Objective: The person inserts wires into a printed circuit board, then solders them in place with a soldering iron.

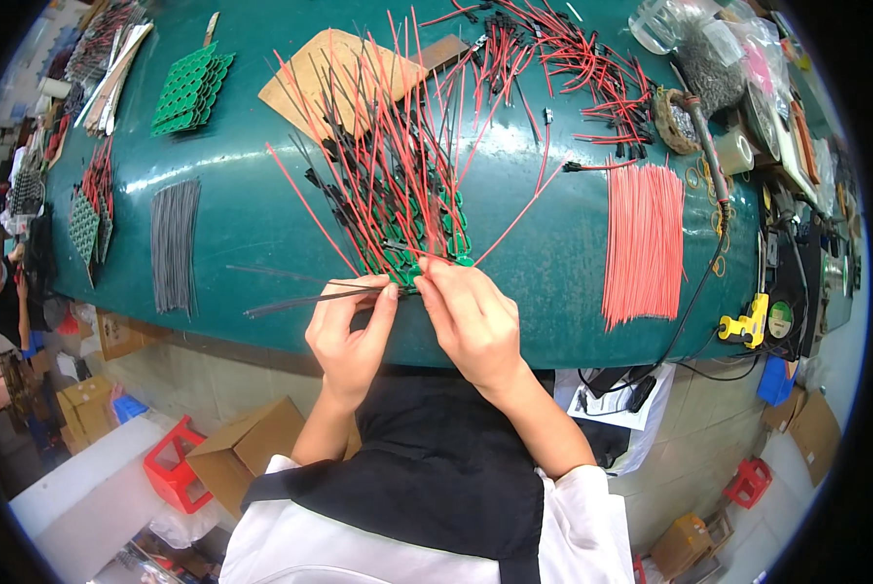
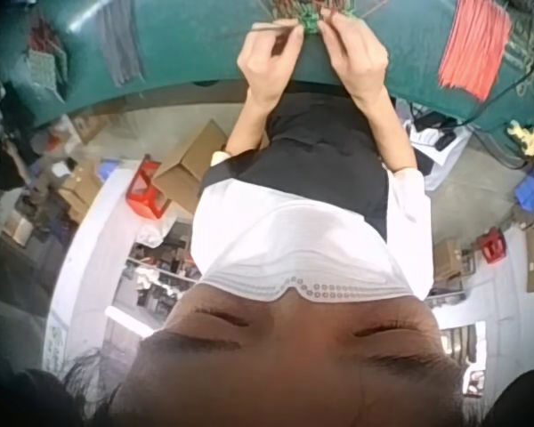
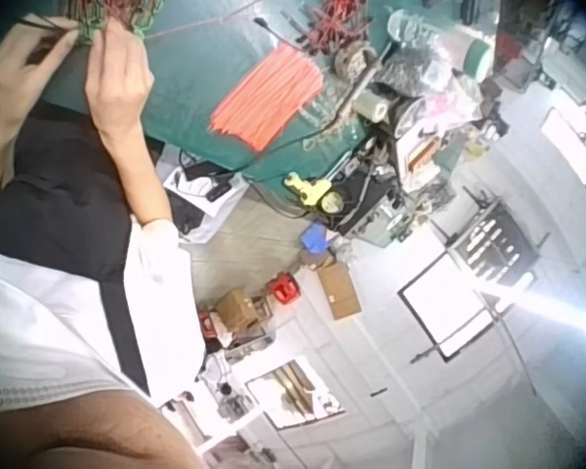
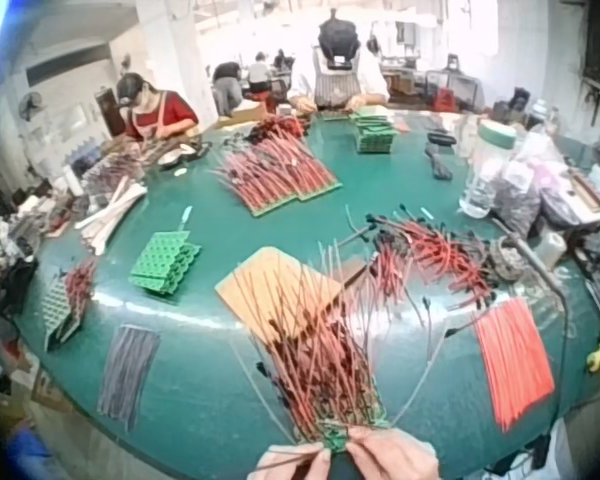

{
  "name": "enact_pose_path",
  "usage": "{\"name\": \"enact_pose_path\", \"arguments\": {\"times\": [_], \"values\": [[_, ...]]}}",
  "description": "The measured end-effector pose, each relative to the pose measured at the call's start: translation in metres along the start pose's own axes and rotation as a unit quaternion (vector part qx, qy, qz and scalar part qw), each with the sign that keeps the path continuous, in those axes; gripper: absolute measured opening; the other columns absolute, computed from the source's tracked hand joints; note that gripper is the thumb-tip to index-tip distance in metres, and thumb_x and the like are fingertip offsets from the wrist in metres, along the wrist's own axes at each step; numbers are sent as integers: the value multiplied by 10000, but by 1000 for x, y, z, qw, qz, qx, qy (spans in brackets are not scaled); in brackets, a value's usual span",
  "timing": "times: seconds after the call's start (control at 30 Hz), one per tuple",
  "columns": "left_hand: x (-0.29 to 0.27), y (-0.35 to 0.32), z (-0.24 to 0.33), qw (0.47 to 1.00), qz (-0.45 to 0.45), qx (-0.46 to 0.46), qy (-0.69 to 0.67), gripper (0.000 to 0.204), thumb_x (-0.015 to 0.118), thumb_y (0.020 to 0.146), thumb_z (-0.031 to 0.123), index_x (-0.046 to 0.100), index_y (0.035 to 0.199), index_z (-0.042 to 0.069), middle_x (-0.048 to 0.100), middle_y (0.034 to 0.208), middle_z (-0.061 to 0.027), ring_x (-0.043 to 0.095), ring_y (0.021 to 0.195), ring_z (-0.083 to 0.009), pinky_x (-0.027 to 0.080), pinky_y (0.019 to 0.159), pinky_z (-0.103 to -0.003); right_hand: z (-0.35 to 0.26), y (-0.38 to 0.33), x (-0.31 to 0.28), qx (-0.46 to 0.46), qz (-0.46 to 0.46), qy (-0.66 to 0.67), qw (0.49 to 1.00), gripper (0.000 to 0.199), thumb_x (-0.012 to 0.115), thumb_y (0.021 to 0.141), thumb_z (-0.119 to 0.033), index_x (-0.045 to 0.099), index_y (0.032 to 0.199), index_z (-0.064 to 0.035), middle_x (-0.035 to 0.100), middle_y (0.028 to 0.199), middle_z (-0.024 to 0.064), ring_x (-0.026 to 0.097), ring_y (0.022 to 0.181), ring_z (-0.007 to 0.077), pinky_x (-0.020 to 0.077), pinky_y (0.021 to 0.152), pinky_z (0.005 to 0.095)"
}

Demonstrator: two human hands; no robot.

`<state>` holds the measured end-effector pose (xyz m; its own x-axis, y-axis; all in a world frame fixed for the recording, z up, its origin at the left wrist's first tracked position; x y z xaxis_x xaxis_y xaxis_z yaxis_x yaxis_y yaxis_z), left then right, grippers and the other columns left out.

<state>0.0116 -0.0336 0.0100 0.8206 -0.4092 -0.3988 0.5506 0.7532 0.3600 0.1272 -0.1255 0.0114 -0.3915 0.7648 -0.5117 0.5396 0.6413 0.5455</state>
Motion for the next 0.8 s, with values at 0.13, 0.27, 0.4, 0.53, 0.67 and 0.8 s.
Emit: {"name": "enact_pose_path", "arguments": {"times": [0.13, 0.27, 0.4, 0.53, 0.67, 0.8], "values": [[1, 0, -1, 999, 9, 39, 16, 155, 756, 787, -54, 694, 928, -39, 678, 866, -114, 675, 729, -172, 563, 638, -267, -1, -2, 0, -26, -21, -29, 999, 387, 743, 765, 55, 658, 1142, 29, 673, 871, 112, 668, 720, 235, 554, 615, 330], [2, -2, -1, 997, 5, 58, 44, 167, 757, 781, -62, 692, 933, -39, 677, 863, -116, 672, 721, -182, 562, 628, -272, -1, -3, 2, -45, -10, -31, 998, 418, 746, 759, 55, 656, 1166, 18, 681, 912, 116, 664, 714, 230, 551, 605, 323], [3, -2, -1, 997, 10, 60, 39, 165, 758, 780, -63, 691, 929, -37, 676, 861, -120, 668, 713, -189, 560, 621, -274, -1, -3, -6, -52, -12, -29, 998, 412, 746, 758, 61, 651, 1157, 25, 688, 924, 122, 661, 710, 233, 549, 601, 329], [2, -3, -1, 997, 11, 59, 43, 156, 758, 781, -62, 688, 919, -35, 676, 859, -120, 662, 704, -189, 559, 617, -275, -3, 0, -19, -47, 5, -26, 999, 357, 746, 761, 76, 649, 1104, 50, 699, 919, 135, 666, 706, 241, 550, 608, 330], [4, -3, -2, 997, 21, 61, 34, 143, 754, 788, -60, 686, 912, -37, 677, 854, -118, 661, 699, -185, 561, 609, -277, -1, 0, -39, -16, 10, -42, 999, 314, 737, 768, 97, 644, 1066, 68, 704, 891, 150, 669, 693, 264, 549, 613, 327], [5, -2, -2, 994, 17, 94, 44, 148, 758, 783, -54, 686, 911, -34, 677, 848, -113, 656, 676, -183, 548, 582, -281, 10, -10, -63, 57, 37, -87, 994, 273, 717, 804, 85, 667, 1071, 54, 708, 915, 138, 665, 684, 233, 541, 632, 319]]}}
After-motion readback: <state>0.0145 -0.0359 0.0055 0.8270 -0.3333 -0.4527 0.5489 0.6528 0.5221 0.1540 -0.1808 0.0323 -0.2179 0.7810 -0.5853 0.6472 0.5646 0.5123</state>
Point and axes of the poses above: each hand's wrist, its own y-axis towards the middle knuckle, its own x-axis out of the palm, z = x × y, the point moved 2 cm from there along y, towards the middle knuckle
